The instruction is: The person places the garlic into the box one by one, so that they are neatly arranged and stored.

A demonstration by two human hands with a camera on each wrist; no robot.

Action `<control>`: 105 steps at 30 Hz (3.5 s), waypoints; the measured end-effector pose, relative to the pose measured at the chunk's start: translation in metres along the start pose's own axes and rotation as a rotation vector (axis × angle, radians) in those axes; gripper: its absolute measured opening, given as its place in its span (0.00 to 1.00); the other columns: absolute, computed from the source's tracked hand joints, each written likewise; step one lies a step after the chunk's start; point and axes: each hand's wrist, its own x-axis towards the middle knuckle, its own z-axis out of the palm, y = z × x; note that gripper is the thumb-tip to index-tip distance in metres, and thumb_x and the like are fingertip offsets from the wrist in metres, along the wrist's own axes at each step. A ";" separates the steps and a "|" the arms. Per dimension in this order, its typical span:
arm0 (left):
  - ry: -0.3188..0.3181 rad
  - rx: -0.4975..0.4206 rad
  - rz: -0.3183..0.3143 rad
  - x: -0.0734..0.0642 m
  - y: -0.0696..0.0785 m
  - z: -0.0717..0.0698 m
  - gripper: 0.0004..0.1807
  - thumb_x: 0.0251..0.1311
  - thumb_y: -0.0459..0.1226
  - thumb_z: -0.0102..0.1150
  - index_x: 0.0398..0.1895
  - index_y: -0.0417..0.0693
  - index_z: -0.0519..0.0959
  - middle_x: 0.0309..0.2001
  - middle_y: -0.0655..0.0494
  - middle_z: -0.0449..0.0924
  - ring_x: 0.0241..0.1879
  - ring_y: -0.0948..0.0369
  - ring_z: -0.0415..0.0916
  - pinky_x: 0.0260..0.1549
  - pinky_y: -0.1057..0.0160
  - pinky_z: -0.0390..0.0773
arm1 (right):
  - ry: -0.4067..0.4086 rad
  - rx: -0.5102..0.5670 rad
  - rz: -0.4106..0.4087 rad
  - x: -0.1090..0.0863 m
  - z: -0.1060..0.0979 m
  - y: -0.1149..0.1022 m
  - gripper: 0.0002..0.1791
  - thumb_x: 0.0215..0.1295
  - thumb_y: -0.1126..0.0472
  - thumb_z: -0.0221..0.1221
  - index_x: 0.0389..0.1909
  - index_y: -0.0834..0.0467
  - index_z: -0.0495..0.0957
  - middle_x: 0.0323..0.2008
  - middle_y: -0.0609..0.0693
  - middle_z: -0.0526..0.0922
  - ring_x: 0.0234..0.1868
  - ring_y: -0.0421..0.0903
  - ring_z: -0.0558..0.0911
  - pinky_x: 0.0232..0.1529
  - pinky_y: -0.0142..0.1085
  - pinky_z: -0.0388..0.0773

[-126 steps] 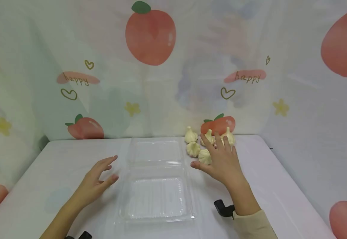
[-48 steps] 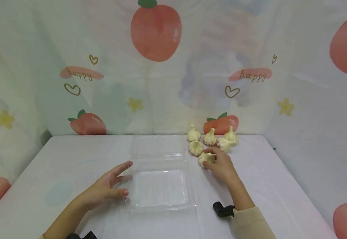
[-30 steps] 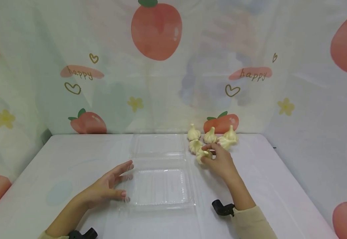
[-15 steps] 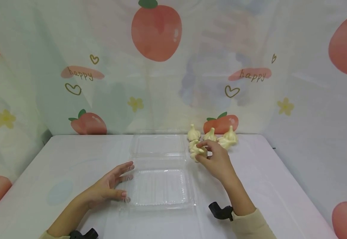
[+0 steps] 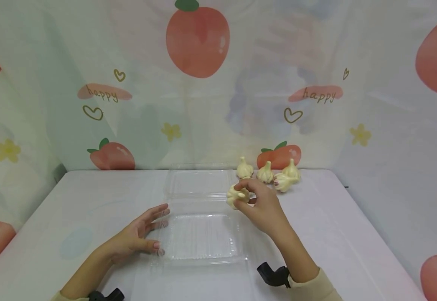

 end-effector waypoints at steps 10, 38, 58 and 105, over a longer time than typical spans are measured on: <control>0.011 0.002 -0.011 0.000 -0.001 0.001 0.54 0.53 0.29 0.72 0.80 0.57 0.50 0.80 0.45 0.41 0.76 0.39 0.45 0.51 0.53 0.80 | -0.069 0.046 -0.067 -0.007 0.018 -0.012 0.17 0.58 0.67 0.70 0.47 0.52 0.80 0.58 0.53 0.80 0.54 0.47 0.81 0.44 0.38 0.83; 0.031 0.031 -0.004 0.003 0.003 0.002 0.56 0.50 0.28 0.74 0.79 0.54 0.51 0.79 0.45 0.44 0.76 0.39 0.48 0.50 0.54 0.80 | -0.159 0.192 -0.145 -0.011 0.046 -0.054 0.18 0.58 0.66 0.70 0.46 0.47 0.80 0.58 0.45 0.80 0.55 0.43 0.80 0.45 0.38 0.83; 0.015 0.063 0.028 0.002 -0.002 0.001 0.56 0.51 0.30 0.74 0.80 0.52 0.49 0.79 0.43 0.43 0.75 0.38 0.49 0.53 0.54 0.79 | -0.322 0.184 -0.096 -0.011 0.080 -0.062 0.15 0.59 0.63 0.69 0.45 0.47 0.79 0.48 0.40 0.83 0.49 0.44 0.79 0.43 0.35 0.82; 0.001 0.037 0.018 0.002 0.002 0.002 0.56 0.52 0.29 0.73 0.80 0.53 0.49 0.80 0.43 0.42 0.75 0.37 0.46 0.54 0.54 0.78 | -0.571 0.172 -0.063 -0.022 0.112 -0.046 0.14 0.61 0.65 0.67 0.44 0.47 0.79 0.49 0.41 0.84 0.55 0.49 0.82 0.42 0.27 0.80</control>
